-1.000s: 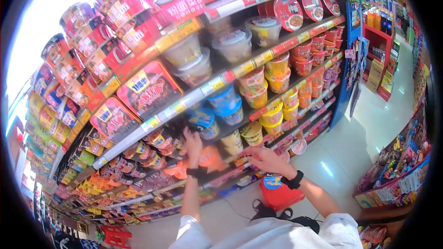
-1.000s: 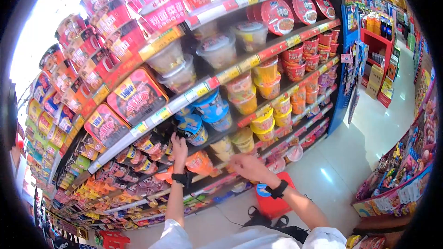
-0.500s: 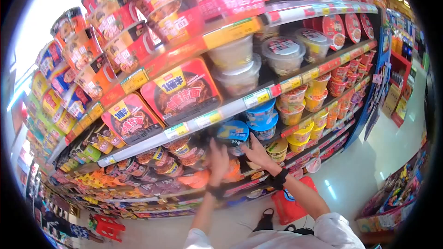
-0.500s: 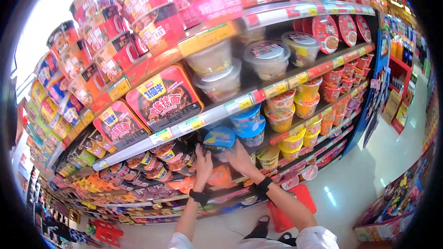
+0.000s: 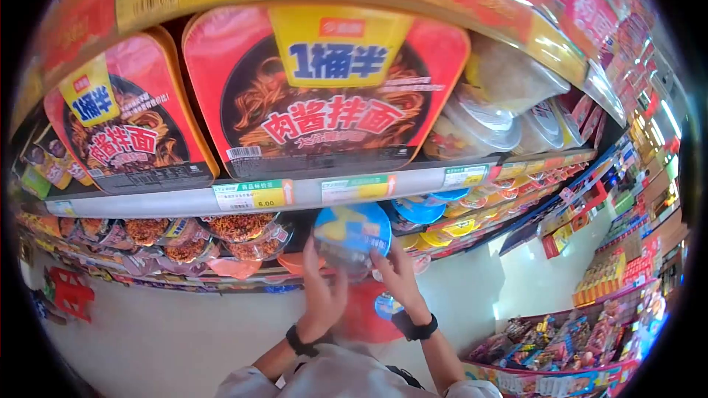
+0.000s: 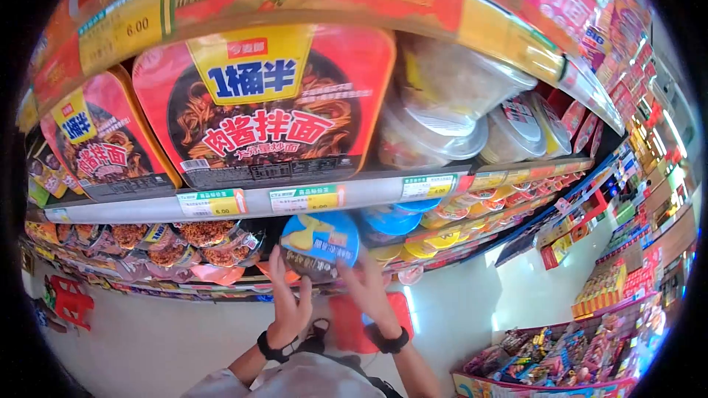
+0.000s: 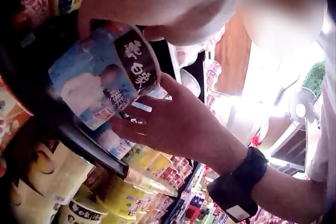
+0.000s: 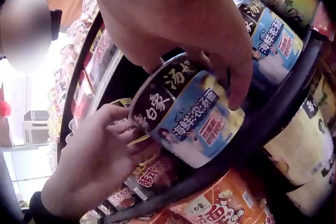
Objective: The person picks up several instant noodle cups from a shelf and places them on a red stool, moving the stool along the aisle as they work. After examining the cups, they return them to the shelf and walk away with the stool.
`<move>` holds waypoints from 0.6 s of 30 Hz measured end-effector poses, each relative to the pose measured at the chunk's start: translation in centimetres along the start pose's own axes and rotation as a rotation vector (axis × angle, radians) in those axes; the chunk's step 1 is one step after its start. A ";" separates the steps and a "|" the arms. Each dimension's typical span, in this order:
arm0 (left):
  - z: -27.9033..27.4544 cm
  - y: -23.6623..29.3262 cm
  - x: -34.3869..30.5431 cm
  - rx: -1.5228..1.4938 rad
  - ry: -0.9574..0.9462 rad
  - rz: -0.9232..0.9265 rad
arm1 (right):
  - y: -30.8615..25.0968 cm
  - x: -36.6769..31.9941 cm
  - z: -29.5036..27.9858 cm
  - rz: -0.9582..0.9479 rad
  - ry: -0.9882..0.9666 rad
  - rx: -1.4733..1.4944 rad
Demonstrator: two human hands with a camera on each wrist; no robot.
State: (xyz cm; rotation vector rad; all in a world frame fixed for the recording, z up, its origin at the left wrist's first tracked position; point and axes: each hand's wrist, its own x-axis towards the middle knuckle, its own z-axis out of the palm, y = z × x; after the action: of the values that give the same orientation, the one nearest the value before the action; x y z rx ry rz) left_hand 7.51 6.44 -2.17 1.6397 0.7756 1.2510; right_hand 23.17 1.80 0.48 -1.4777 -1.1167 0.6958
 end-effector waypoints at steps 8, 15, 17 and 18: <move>-4.2 -0.2 -6.1 0.097 -0.062 0.305 | -0.4 -8.4 -2.8 0.324 -0.081 0.234; -2.3 -0.1 -7.2 -0.060 -0.471 0.323 | 0.6 -17.9 -7.9 0.495 0.202 0.159; -0.8 0.7 -7.5 -0.115 -0.599 0.240 | -0.2 -19.5 -10.1 0.539 0.237 0.099; 0.2 1.1 -7.6 -0.138 -0.658 0.204 | -0.4 -20.0 -11.3 0.536 0.221 0.077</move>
State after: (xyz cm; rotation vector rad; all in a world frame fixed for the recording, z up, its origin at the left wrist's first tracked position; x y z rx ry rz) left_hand 5.40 -0.69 -4.12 1.8875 0.1168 0.7859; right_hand 25.41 -21.02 0.36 -1.7559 -0.5170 0.9008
